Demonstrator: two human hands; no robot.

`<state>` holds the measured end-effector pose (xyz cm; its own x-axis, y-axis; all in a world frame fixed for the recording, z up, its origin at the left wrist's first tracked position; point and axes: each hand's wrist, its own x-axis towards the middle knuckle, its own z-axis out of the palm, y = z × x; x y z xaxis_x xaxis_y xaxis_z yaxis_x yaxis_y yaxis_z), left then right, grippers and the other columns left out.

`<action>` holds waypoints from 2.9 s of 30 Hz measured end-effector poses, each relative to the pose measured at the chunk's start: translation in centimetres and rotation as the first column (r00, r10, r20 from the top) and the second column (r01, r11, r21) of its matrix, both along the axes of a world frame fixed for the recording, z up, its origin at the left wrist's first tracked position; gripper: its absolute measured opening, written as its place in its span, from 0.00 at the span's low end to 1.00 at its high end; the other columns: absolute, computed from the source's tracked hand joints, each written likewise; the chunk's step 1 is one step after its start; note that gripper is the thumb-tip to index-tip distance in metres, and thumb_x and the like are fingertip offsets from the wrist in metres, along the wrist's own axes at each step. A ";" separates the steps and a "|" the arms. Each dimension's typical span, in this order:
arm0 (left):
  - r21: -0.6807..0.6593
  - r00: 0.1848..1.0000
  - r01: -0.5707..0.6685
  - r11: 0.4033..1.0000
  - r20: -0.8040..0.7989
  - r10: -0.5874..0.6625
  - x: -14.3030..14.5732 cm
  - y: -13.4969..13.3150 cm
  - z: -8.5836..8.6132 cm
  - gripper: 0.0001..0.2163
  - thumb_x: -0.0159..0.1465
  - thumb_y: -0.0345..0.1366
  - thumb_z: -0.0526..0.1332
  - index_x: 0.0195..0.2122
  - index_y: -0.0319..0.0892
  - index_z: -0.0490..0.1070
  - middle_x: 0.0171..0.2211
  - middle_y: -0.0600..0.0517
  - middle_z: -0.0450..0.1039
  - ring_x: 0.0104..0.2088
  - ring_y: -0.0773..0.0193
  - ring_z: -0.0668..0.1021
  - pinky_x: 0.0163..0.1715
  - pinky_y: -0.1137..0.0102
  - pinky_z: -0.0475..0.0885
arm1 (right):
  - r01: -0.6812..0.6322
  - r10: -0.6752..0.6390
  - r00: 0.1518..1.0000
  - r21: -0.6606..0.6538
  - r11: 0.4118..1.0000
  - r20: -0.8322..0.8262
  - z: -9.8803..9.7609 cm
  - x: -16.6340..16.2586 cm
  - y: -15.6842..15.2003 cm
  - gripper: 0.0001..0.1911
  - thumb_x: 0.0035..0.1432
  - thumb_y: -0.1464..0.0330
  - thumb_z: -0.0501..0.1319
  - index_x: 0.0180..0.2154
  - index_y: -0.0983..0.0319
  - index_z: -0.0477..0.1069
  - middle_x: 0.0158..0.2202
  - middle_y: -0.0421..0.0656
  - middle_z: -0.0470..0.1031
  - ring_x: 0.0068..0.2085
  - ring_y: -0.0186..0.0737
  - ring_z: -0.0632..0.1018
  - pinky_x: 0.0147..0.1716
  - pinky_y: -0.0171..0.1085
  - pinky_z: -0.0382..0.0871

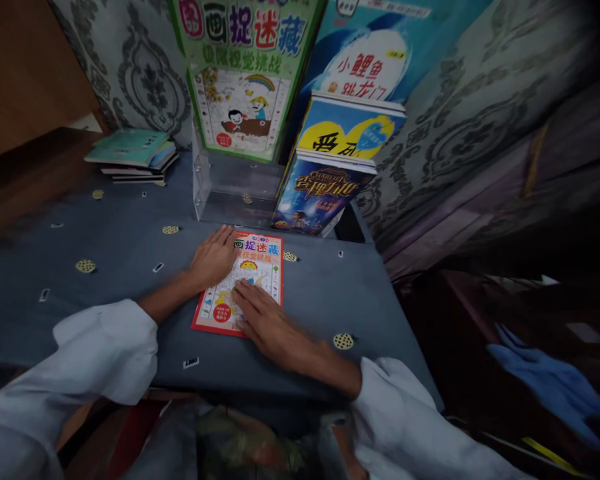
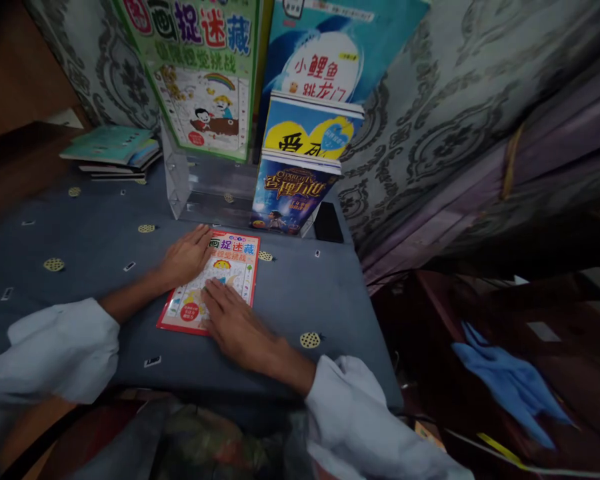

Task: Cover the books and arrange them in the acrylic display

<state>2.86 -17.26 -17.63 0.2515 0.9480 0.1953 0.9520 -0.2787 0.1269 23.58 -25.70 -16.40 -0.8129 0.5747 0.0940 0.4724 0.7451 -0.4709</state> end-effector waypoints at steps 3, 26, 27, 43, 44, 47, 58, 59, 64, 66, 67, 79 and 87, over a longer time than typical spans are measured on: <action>0.030 1.000 0.018 0.999 -0.007 -0.018 -0.1 -0.1 -0.2 0.22 0.70 0.31 0.47 0.63 0.29 0.63 0.66 0.35 0.63 0.68 0.50 0.64 0.67 0.54 0.61 | 0.066 -0.066 0.998 0.011 0.998 -0.014 -0.6 -1.7 3.5 0.28 0.72 0.66 0.50 0.69 0.71 0.55 0.72 0.58 0.54 0.73 0.49 0.52 0.72 0.53 0.50; 0.067 0.996 0.004 0.998 -0.092 0.002 0.2 -0.3 0.7 0.22 0.72 0.33 0.45 0.63 0.31 0.66 0.66 0.36 0.64 0.67 0.48 0.67 0.63 0.48 0.65 | 0.444 -0.441 0.896 0.108 0.889 -0.052 -2.3 1.4 10.2 0.31 0.71 0.59 0.49 0.68 0.70 0.58 0.71 0.59 0.55 0.73 0.52 0.55 0.70 0.57 0.51; 0.068 0.996 0.006 0.998 -0.087 0.000 0.3 -0.3 0.7 0.22 0.72 0.34 0.46 0.63 0.31 0.66 0.66 0.35 0.64 0.67 0.48 0.67 0.63 0.48 0.64 | 0.451 -0.446 0.893 0.091 0.888 -0.065 -2.4 1.8 10.2 0.30 0.71 0.60 0.49 0.67 0.69 0.59 0.71 0.58 0.56 0.72 0.52 0.56 0.70 0.57 0.52; -0.141 0.884 0.457 0.878 -0.038 -0.467 1.1 4.2 0.9 0.27 0.75 0.46 0.42 0.70 0.38 0.55 0.71 0.43 0.53 0.72 0.56 0.57 0.70 0.53 0.53 | 0.397 -0.474 0.811 -0.272 0.877 -0.343 -2.2 4.0 12.1 0.31 0.72 0.54 0.45 0.68 0.63 0.59 0.68 0.50 0.64 0.68 0.46 0.67 0.68 0.51 0.58; -0.151 0.872 0.479 0.865 -0.034 -0.489 1.4 4.4 0.9 0.27 0.75 0.47 0.42 0.71 0.39 0.54 0.72 0.44 0.53 0.72 0.56 0.56 0.70 0.54 0.53 | 0.388 -0.469 0.814 -0.280 0.878 -0.344 -2.1 4.1 12.1 0.32 0.72 0.54 0.45 0.68 0.64 0.58 0.69 0.51 0.63 0.68 0.45 0.66 0.68 0.51 0.57; -0.149 0.838 0.535 0.831 -0.029 -0.545 2.3 4.8 0.9 0.27 0.76 0.47 0.41 0.71 0.40 0.53 0.72 0.45 0.52 0.72 0.59 0.56 0.70 0.56 0.51 | 0.360 -0.451 0.824 -0.298 0.884 -0.344 -2.0 4.3 12.2 0.34 0.72 0.52 0.44 0.69 0.64 0.56 0.70 0.51 0.61 0.69 0.45 0.65 0.69 0.51 0.56; -0.103 0.732 0.679 0.727 0.018 -0.681 2.9 1.8 0.8 0.25 0.75 0.50 0.47 0.68 0.45 0.60 0.70 0.45 0.59 0.71 0.57 0.60 0.70 0.54 0.50 | 0.358 -0.411 0.850 -0.210 0.910 -0.329 -2.7 4.4 12.2 0.32 0.72 0.51 0.43 0.68 0.60 0.60 0.67 0.50 0.66 0.67 0.46 0.67 0.68 0.52 0.59; -0.092 0.733 0.679 0.728 0.024 -0.680 2.9 1.8 0.7 0.25 0.74 0.50 0.47 0.68 0.46 0.60 0.69 0.45 0.60 0.70 0.57 0.61 0.70 0.54 0.51 | 0.358 -0.403 0.855 -0.190 0.914 -0.326 -2.8 4.4 12.3 0.31 0.72 0.51 0.43 0.68 0.59 0.60 0.67 0.50 0.67 0.67 0.46 0.68 0.67 0.52 0.59; -0.063 0.740 0.672 0.738 0.041 -0.671 2.8 2.4 1.0 0.25 0.74 0.49 0.49 0.69 0.47 0.58 0.68 0.44 0.61 0.70 0.56 0.62 0.70 0.53 0.52 | 0.334 -0.356 0.875 -0.123 0.935 -0.328 -3.2 3.8 13.5 0.30 0.72 0.52 0.45 0.66 0.58 0.63 0.67 0.50 0.67 0.67 0.47 0.68 0.67 0.54 0.60; -0.065 0.739 0.674 0.736 0.046 -0.672 2.7 2.8 1.1 0.25 0.74 0.49 0.49 0.69 0.46 0.58 0.68 0.44 0.62 0.70 0.55 0.62 0.70 0.53 0.51 | 0.328 -0.345 0.879 -0.109 0.938 -0.329 -3.2 3.6 14.0 0.30 0.72 0.52 0.44 0.66 0.58 0.64 0.66 0.50 0.67 0.67 0.47 0.67 0.66 0.54 0.61; -0.067 0.739 0.674 0.736 0.049 -0.672 2.6 3.0 1.2 0.25 0.74 0.49 0.49 0.69 0.45 0.58 0.68 0.43 0.62 0.70 0.55 0.62 0.70 0.52 0.51 | 0.326 -0.341 0.881 -0.102 0.940 -0.328 -3.2 3.5 14.2 0.30 0.72 0.52 0.44 0.65 0.59 0.65 0.66 0.51 0.67 0.67 0.48 0.67 0.67 0.54 0.61; -0.040 0.722 0.691 0.722 0.072 -0.688 2.2 4.1 1.1 0.24 0.74 0.48 0.50 0.68 0.47 0.59 0.67 0.45 0.65 0.68 0.57 0.65 0.70 0.54 0.52 | 0.322 -0.303 0.884 -0.007 0.947 -0.355 -3.7 3.1 14.1 0.27 0.73 0.56 0.44 0.63 0.61 0.68 0.65 0.53 0.69 0.69 0.49 0.65 0.67 0.58 0.60; -0.069 0.728 0.685 0.725 0.086 -0.680 2.1 4.0 1.1 0.19 0.75 0.41 0.50 0.64 0.47 0.66 0.65 0.48 0.68 0.69 0.58 0.64 0.69 0.54 0.54 | 0.330 -0.338 0.906 -0.076 0.941 -0.257 -3.0 3.8 12.5 0.30 0.73 0.55 0.42 0.67 0.61 0.62 0.67 0.51 0.66 0.69 0.48 0.64 0.69 0.58 0.55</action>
